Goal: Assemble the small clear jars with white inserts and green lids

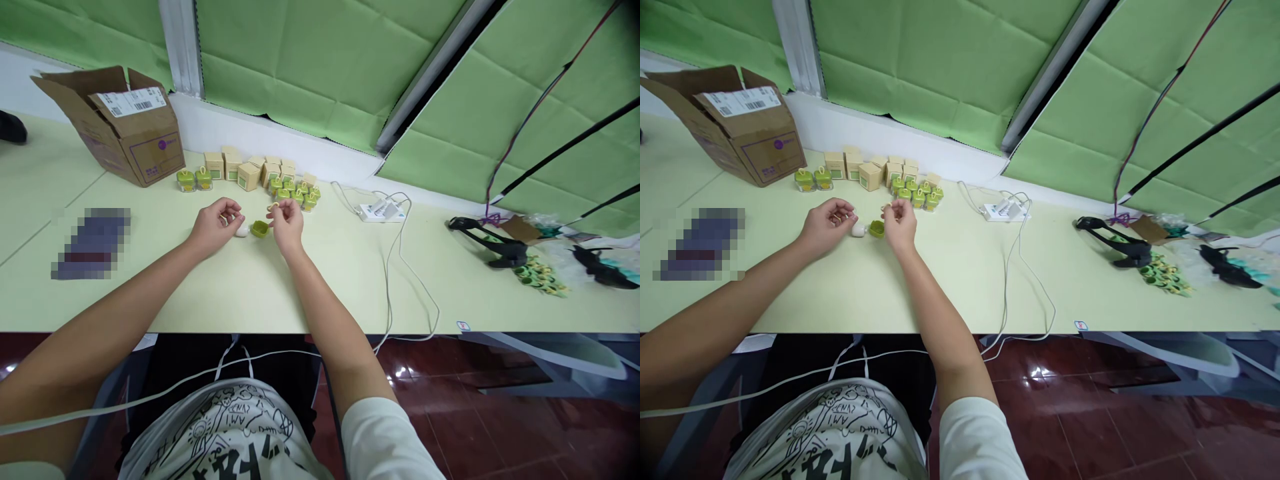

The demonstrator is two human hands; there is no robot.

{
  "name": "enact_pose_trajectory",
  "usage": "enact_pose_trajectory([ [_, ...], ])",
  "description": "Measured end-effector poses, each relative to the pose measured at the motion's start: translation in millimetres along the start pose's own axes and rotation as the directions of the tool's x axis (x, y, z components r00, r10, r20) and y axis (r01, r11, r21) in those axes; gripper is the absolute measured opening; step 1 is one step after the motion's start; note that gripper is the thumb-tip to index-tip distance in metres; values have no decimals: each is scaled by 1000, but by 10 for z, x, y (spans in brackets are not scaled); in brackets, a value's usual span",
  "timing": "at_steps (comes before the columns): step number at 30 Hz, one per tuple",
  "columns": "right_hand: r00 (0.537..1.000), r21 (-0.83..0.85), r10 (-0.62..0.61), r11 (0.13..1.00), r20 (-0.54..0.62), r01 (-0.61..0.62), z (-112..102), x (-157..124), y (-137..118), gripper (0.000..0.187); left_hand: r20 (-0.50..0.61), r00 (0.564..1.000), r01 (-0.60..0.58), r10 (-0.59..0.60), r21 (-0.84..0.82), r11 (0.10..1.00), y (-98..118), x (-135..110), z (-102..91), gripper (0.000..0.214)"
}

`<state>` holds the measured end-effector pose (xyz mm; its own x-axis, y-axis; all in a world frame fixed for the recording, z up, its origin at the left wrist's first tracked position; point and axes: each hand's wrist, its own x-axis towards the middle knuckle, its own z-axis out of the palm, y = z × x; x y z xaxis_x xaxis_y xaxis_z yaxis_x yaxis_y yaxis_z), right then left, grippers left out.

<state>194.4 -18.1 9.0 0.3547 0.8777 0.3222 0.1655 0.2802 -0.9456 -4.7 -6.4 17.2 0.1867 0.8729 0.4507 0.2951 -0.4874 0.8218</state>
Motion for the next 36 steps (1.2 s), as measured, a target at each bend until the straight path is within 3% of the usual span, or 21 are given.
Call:
enact_pose_trajectory([
  [4, 991, -10, 79, 997, -111, -81, -109, 98, 8, 17, -17, 999, -41, 43, 82, 996, 4, 15, -34, 24],
  [11, 991, -14, 126, 992, -53, -127, -133, 135, 22, 16, -87, 996, -27, 36, 98, 995, 41, 36, -70, 18],
  [13, 995, -74, 88, 993, -35, -91, -131, 124, 26, 16, -121, 992, -7, 20, 109, 994, 50, 35, -86, 18],
  [19, 998, -365, -16, 930, 55, 35, -161, 94, -47, 8, -175, 982, -37, 67, 166, 985, 137, -1, -151, 52],
  [23, 982, -531, 27, 844, 185, 77, -252, 90, -165, 22, -76, 993, -81, 90, 118, 990, 209, -62, -121, 60],
  [26, 939, -610, 16, 764, 343, 210, -344, 86, -227, 33, 1, 998, -59, 59, 77, 995, 198, -103, -64, 57],
  [29, 883, -615, 16, 723, 469, 314, -401, 84, -223, 34, 8, 998, -69, 68, 113, 991, 134, -103, -44, 54],
  [32, 869, -588, -6, 734, 495, 340, -403, 90, -174, 24, 14, 996, -93, 92, 183, 979, 76, -67, -67, 42],
  [36, 869, -506, -122, 771, 480, 387, -342, 78, -147, 19, 53, 985, -175, 167, 257, 950, 61, -30, -85, 22],
])
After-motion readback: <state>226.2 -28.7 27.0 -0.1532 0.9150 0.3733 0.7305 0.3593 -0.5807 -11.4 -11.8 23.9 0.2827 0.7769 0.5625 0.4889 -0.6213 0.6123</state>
